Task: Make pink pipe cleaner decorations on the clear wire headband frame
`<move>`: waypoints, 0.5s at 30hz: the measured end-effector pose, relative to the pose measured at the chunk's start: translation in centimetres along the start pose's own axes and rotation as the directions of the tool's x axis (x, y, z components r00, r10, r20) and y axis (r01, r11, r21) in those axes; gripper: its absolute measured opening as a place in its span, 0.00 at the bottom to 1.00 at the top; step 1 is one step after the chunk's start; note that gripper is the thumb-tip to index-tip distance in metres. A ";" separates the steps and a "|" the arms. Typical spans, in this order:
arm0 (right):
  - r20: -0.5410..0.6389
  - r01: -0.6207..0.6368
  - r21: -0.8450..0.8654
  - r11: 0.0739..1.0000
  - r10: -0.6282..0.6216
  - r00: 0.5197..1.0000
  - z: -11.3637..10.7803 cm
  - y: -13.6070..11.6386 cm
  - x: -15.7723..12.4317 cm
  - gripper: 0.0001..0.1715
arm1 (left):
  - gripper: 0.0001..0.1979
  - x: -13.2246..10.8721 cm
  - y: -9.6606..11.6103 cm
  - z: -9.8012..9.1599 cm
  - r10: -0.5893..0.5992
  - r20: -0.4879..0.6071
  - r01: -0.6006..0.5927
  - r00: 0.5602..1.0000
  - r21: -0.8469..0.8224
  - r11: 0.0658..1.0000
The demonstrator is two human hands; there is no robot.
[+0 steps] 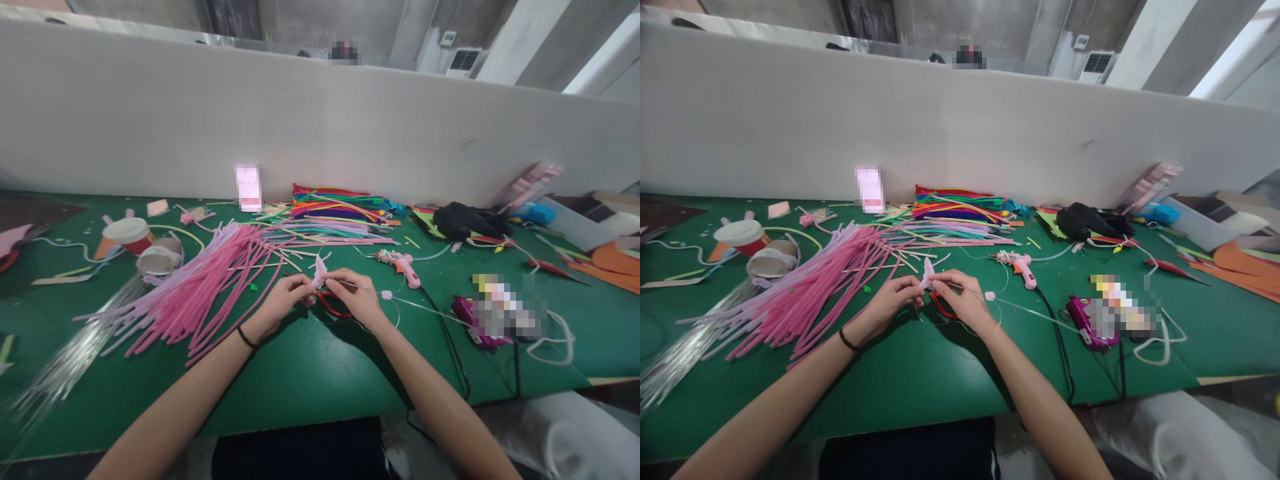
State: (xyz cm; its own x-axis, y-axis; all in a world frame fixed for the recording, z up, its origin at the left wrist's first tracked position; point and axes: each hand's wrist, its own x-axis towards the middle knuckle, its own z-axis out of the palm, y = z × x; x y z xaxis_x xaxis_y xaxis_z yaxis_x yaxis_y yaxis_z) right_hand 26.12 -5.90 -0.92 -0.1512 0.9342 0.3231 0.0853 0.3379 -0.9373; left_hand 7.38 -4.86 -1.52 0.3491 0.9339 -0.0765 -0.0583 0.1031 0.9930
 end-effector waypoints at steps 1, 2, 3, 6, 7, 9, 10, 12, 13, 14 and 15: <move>0.000 -0.001 0.003 1.000 0.001 1.000 -0.1 0.0 0.0 0.11 | 0.10 0.0 -0.1 0.0 -0.040 0.014 0.041 0.999 -0.031 0.999; 0.005 -0.007 0.006 1.000 0.007 1.000 -0.1 0.0 0.0 0.11 | 0.12 0.0 -0.1 0.0 -0.076 0.033 0.078 0.997 -0.063 0.995; 0.018 -0.020 0.011 1.000 0.020 1.000 -0.2 0.0 0.0 0.12 | 0.14 0.1 -0.2 -0.1 -0.102 0.052 0.106 0.993 -0.090 0.990; 0.091 -0.081 0.036 0.996 0.077 0.993 -0.2 -0.1 -0.1 0.12 | 0.17 0.1 -0.3 -0.3 -0.107 0.093 0.117 0.990 -0.113 0.987; 0.114 -0.089 0.047 0.995 0.083 0.990 -0.1 -0.1 -0.2 0.12 | 0.17 0.1 -0.3 -0.4 -0.095 0.104 0.106 0.990 -0.107 0.989; 0.135 -0.085 0.092 0.992 0.073 0.988 0.2 0.1 -0.2 0.12 | 0.17 0.2 -0.5 -0.5 -0.058 0.103 0.067 0.993 -0.091 0.994; 0.137 -0.081 0.123 0.989 0.064 0.989 0.3 0.3 -0.2 0.14 | 0.17 0.3 -0.5 -0.6 -0.037 0.089 0.045 0.995 -0.090 0.995; 0.124 -0.083 0.181 0.980 0.062 0.990 0.5 0.8 -0.1 0.22 | 0.18 0.4 -0.7 -0.7 -0.003 0.035 0.006 0.999 -0.112 0.994; 0.109 -0.088 0.194 0.977 0.068 0.992 0.5 1.1 0.0 0.25 | 0.18 0.6 -0.7 -0.8 0.008 0.001 -0.008 1.000 -0.137 0.991; 0.089 -0.091 0.193 0.977 0.075 0.993 0.4 1.4 0.1 0.26 | 0.18 0.7 -0.7 -0.9 0.011 -0.034 -0.017 0.999 -0.167 0.986; 0.069 -0.092 0.181 0.979 0.081 0.994 0.3 1.7 0.2 0.26 | 0.18 0.8 -0.7 -1.0 0.009 -0.069 -0.023 0.998 -0.200 0.980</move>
State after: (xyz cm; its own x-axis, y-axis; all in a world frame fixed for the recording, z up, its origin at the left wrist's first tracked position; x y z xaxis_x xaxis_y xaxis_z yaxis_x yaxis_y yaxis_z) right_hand 25.94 -5.11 -2.51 -0.2112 0.9483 0.2368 -0.0807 0.2245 -0.9711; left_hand 6.81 -3.89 -2.39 0.2830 0.9563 -0.0738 -0.2520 0.1483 0.9563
